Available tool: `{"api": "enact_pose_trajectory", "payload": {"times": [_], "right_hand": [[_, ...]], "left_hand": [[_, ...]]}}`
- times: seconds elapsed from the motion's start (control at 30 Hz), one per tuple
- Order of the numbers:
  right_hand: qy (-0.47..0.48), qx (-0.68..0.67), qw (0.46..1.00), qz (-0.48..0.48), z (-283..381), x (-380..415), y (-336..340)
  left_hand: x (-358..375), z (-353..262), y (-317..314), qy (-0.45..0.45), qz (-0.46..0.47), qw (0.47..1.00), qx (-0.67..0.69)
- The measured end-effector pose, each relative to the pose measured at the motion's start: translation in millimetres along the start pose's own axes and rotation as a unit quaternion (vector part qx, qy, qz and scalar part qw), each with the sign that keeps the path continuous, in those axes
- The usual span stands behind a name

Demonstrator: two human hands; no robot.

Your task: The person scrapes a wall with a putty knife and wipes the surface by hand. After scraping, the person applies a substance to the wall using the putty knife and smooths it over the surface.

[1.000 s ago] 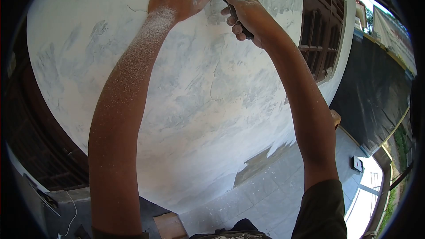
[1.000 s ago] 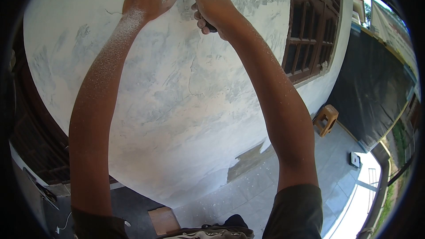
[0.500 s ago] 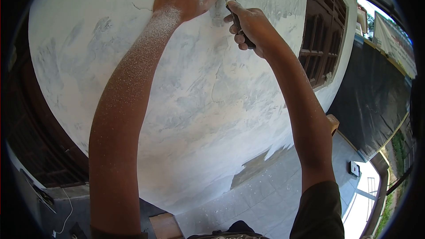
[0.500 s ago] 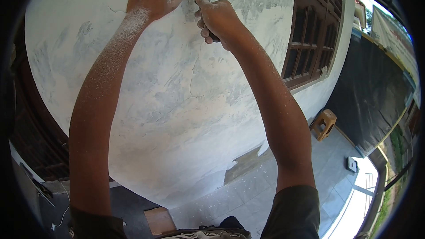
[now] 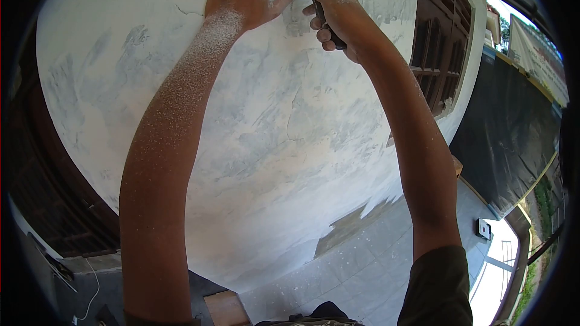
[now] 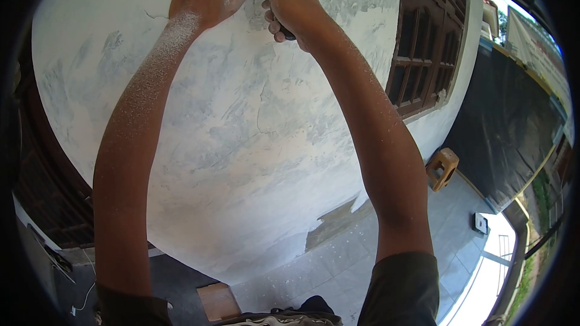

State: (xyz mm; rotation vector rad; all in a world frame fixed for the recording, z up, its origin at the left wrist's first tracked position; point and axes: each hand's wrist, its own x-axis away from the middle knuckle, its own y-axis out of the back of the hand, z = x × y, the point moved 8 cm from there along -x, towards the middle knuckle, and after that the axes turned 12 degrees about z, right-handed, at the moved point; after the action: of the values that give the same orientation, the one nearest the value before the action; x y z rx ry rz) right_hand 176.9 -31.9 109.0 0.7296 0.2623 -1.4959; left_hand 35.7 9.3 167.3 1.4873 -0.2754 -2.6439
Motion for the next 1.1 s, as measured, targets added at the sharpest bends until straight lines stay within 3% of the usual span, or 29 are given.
{"api": "enact_pose_trajectory", "payload": {"times": [0.13,0.37,0.53,0.63,0.73,0.87,1.0,1.1], "right_hand": [[-0.039,0.003,0.999,0.017,-16.8,22.7,-5.0],[0.006,-0.001,1.000,-0.002,0.3,1.2,-4.3],[-0.038,0.004,0.999,0.015,-20.0,17.4,-5.1],[0.010,0.007,1.000,-0.002,-0.2,-5.7,-0.3],[-0.003,-0.004,1.000,-0.004,-1.3,-0.4,-1.8],[-0.037,-0.004,0.999,0.011,-19.8,18.4,-8.3],[0.016,-0.009,1.000,0.001,0.8,-2.6,-2.1],[-0.004,0.004,1.000,0.001,-4.3,-0.3,-4.7]], "left_hand": [[0.6,-0.5,-1.3,0.003,-0.013,1.000,0.003],[-0.5,0.5,-1.3,-0.001,0.003,1.000,-0.003],[1.0,0.7,-2.0,-0.005,-0.027,1.000,-0.003],[-0.2,-1.9,0.8,-0.005,-0.008,1.000,-0.018],[1.2,-1.5,-0.3,0.004,0.014,1.000,-0.017],[2.6,-0.2,-1.1,-0.009,-0.022,1.000,-0.002],[0.9,0.3,1.2,-0.006,-0.025,1.000,0.002],[0.8,0.7,-0.1,-0.002,-0.012,1.000,0.002]]}}
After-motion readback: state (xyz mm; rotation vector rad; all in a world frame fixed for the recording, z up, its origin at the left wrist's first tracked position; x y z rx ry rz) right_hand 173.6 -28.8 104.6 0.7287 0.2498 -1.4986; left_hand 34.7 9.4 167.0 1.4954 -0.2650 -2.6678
